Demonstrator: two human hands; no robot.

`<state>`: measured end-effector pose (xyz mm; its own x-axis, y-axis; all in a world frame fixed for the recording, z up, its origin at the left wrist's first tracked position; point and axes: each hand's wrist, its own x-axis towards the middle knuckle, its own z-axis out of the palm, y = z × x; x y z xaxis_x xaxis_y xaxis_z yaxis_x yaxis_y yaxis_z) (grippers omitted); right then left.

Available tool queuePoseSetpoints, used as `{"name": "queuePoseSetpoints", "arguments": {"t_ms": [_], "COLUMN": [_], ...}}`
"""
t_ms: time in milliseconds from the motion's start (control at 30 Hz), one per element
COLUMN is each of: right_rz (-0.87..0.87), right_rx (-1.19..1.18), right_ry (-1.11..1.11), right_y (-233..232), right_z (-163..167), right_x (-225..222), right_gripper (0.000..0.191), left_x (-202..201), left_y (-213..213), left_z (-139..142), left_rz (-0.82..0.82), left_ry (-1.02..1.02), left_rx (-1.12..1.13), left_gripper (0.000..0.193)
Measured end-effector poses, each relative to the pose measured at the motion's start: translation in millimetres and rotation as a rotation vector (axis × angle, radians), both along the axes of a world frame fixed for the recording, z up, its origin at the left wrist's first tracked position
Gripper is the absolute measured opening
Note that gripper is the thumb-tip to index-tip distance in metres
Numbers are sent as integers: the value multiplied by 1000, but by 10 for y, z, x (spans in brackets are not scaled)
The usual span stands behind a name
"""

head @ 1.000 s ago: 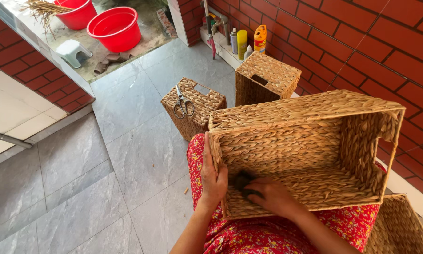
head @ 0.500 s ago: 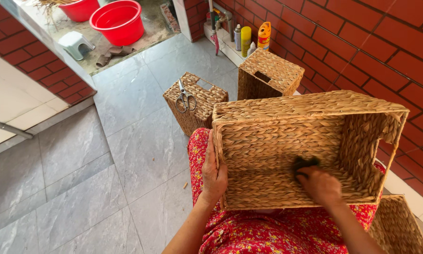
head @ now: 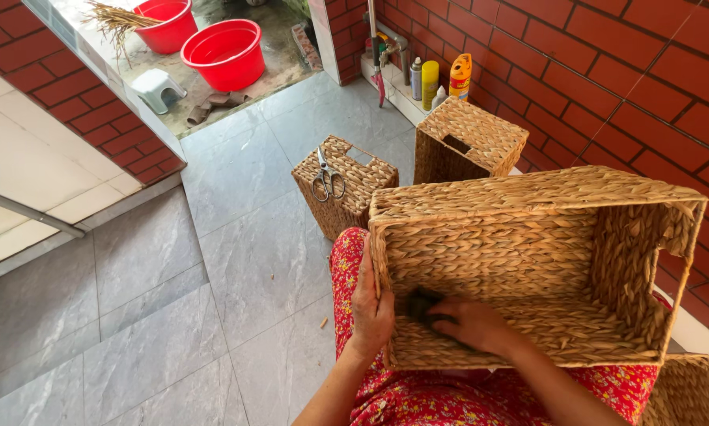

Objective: The person sits on a low stool and wipes woven water-hyacinth storage baskets with a green cloth, first rubbing the inside bottom and corners of a rectangular basket, then turning it to wipe its outer sides and edges. Several other baskets and a pair of scissors rest on the floor nearby.

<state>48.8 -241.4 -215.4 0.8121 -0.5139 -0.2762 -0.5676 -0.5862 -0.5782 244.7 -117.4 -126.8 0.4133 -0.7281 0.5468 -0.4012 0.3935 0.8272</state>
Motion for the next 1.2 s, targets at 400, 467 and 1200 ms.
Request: {"name": "queuePoseSetpoints", "arguments": {"t_ms": [400,467,1200], "right_rz": [-542,-468,-524], "right_rx": [-209,-173,-289], "right_ry": [594,575,585], "right_y": [-444,-341,-711], "right_z": [54,93,104], "right_x": [-998,-707,-1421], "right_gripper": [52,46,59], "left_x": [-54,-55,-17], "left_y": [-38,-42,-84], "left_z": [-30,-30,-71], "left_rz": [-47,-30,-54], "left_ry": [45,11,43], "left_rx": [-16,-18,-36], "left_gripper": [85,86,84]}}
